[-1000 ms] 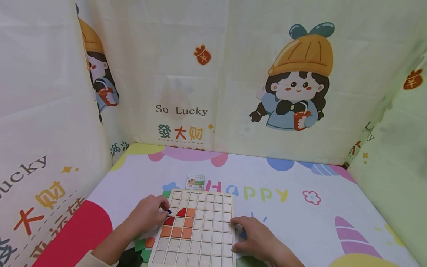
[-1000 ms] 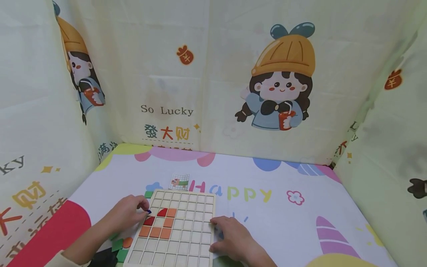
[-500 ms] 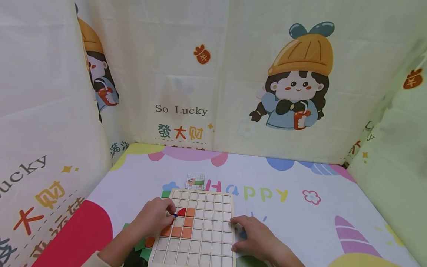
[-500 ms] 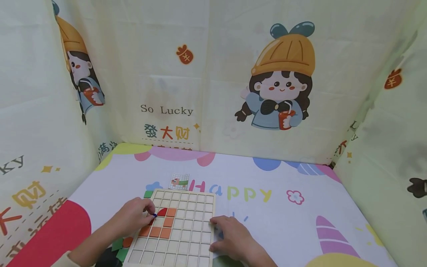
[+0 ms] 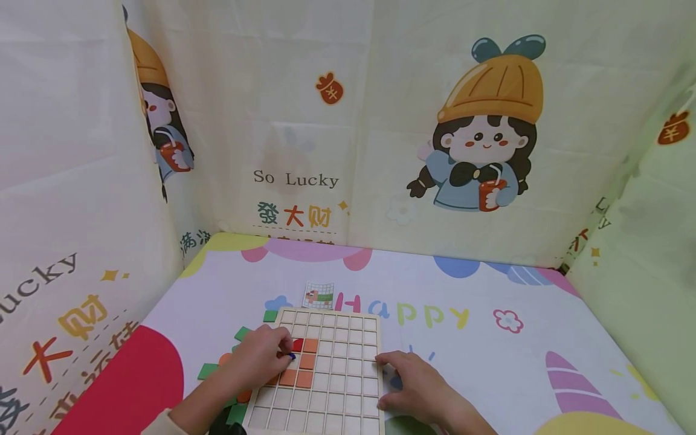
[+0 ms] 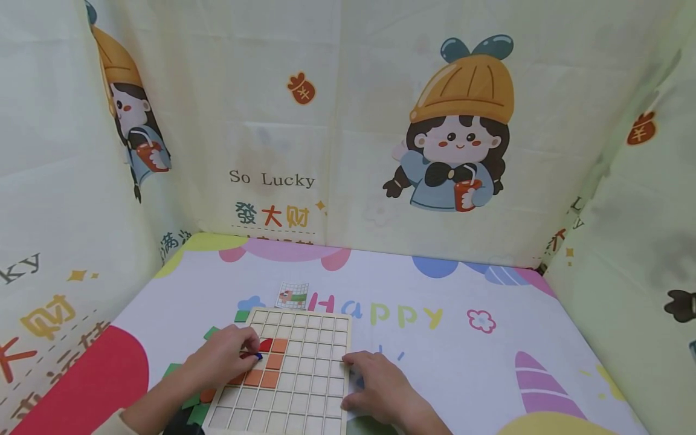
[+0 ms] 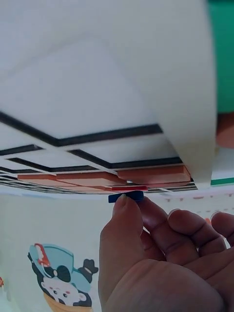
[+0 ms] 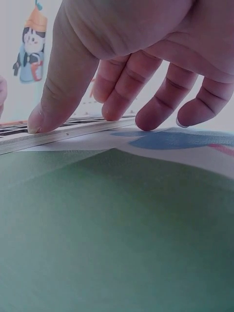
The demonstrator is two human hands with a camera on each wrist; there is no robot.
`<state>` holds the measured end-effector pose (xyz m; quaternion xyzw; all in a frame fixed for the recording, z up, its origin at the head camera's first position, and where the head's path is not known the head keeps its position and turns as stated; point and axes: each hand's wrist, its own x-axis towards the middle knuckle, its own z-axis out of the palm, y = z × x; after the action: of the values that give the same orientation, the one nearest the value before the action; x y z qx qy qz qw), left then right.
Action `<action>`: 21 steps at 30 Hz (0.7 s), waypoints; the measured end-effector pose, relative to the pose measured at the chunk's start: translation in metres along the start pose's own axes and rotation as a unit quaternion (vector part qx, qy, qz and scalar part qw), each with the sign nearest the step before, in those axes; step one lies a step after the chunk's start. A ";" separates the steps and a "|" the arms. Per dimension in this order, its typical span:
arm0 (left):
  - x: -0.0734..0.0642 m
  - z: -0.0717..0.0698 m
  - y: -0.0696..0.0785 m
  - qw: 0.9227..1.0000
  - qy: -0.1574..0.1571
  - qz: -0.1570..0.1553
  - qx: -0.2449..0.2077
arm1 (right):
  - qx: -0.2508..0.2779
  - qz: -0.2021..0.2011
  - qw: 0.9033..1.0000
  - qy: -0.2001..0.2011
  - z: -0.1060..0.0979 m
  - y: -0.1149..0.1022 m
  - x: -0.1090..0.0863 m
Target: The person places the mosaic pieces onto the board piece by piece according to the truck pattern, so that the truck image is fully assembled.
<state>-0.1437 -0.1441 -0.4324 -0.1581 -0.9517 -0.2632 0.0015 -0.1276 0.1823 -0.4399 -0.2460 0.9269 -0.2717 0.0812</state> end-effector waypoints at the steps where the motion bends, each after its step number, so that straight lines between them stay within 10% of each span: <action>1: 0.000 0.001 0.000 1.000 -0.002 0.001 0.002 | 0.001 0.000 1.000 -0.001 0.000 0.000 0.000; 21: -0.001 0.004 0.001 1.000 -0.025 0.002 -0.002 | 0.007 0.008 1.000 -0.003 -0.001 -0.002 -0.002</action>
<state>-0.1425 -0.1413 -0.4351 -0.1667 -0.9506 -0.2607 -0.0224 -0.1258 0.1823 -0.4380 -0.2388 0.9266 -0.2769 0.0881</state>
